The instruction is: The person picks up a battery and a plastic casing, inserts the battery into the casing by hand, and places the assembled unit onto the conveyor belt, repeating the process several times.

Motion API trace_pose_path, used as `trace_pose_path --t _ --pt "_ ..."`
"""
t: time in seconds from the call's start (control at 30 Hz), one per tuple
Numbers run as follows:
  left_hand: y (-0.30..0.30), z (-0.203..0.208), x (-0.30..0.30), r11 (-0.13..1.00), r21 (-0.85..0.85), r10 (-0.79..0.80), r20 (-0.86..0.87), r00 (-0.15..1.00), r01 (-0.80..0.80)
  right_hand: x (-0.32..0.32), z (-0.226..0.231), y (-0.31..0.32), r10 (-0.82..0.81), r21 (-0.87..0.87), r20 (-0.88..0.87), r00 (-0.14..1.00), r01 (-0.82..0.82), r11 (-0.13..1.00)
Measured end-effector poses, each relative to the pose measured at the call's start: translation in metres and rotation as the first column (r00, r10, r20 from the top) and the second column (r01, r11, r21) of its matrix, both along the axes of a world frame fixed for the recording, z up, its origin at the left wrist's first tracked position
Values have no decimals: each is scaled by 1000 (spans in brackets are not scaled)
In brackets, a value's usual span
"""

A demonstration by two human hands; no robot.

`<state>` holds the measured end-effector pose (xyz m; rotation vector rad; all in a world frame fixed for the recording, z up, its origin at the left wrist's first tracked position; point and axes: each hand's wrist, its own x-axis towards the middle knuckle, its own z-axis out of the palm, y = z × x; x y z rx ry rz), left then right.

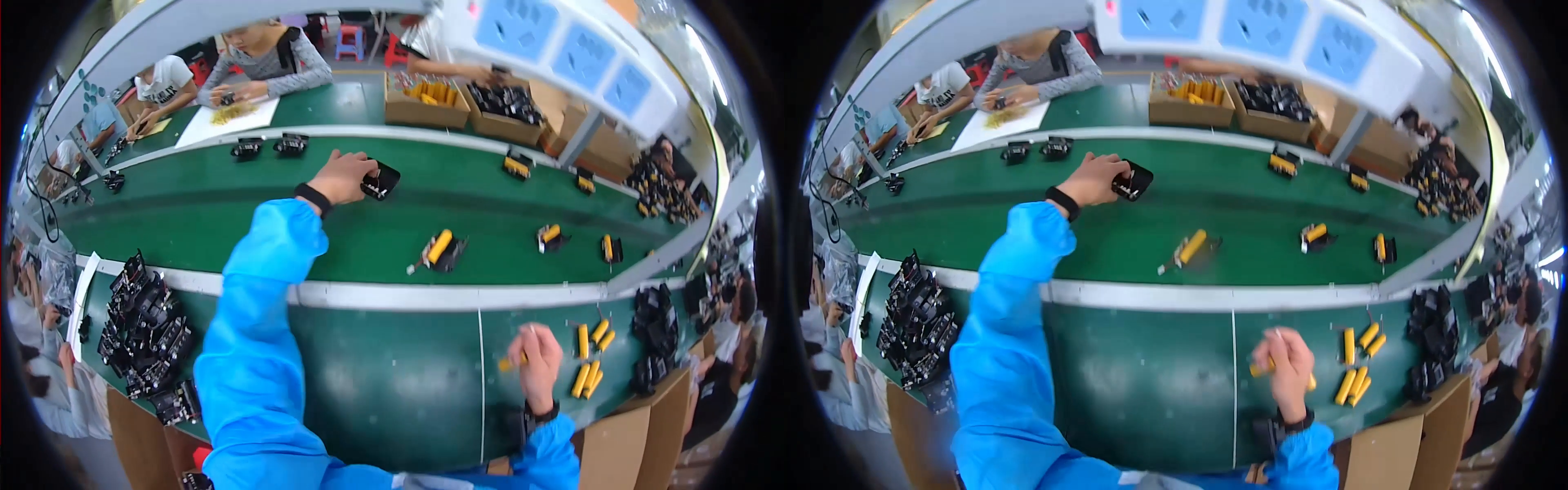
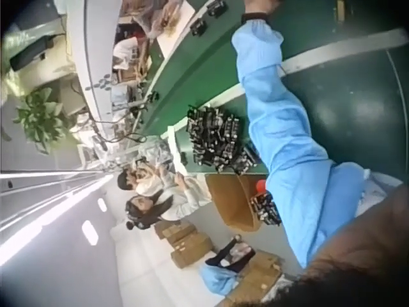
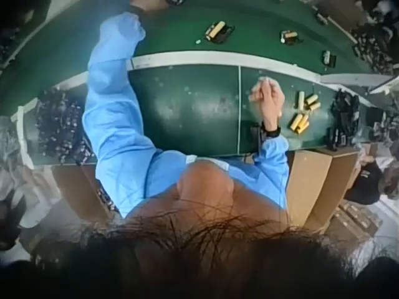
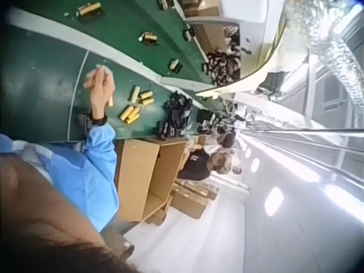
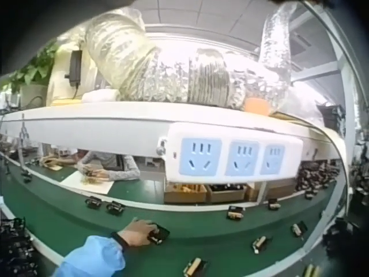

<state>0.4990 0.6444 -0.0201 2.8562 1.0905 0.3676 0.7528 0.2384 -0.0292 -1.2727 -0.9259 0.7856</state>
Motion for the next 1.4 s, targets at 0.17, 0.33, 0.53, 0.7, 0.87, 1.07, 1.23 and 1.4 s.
trace_pose_path --t 0.17,0.33,0.53,0.7,0.87,1.07,1.23,1.4 --pt "-145 17 -34 921 -138 -382 -133 915 364 -33 8 23 244 -95 -5 970 -244 965" --pt "-237 1 -62 908 1 -418 -57 906 419 -64 1 30 381 -56 -54 923 -384 922" --pt "-299 10 -53 734 -589 355 -90 930 -337 -95 -6 38 517 -150 -181 837 -543 826" --pt "-320 -24 -40 801 -467 464 87 882 -375 -125 -14 53 564 -113 -400 722 -650 752" --pt "-314 -43 -43 830 -504 387 213 897 -238 -134 -30 71 574 -38 -359 736 -626 779" --pt "-309 -45 -58 827 -561 231 281 931 -36 -136 -37 67 341 -121 424 839 -320 940" --pt "-303 -49 -58 806 -591 178 276 944 21 -143 -51 65 359 -307 492 793 -229 924" --pt "-305 -53 -59 840 -540 147 310 939 47 -149 -49 65 345 -278 515 785 -229 933"
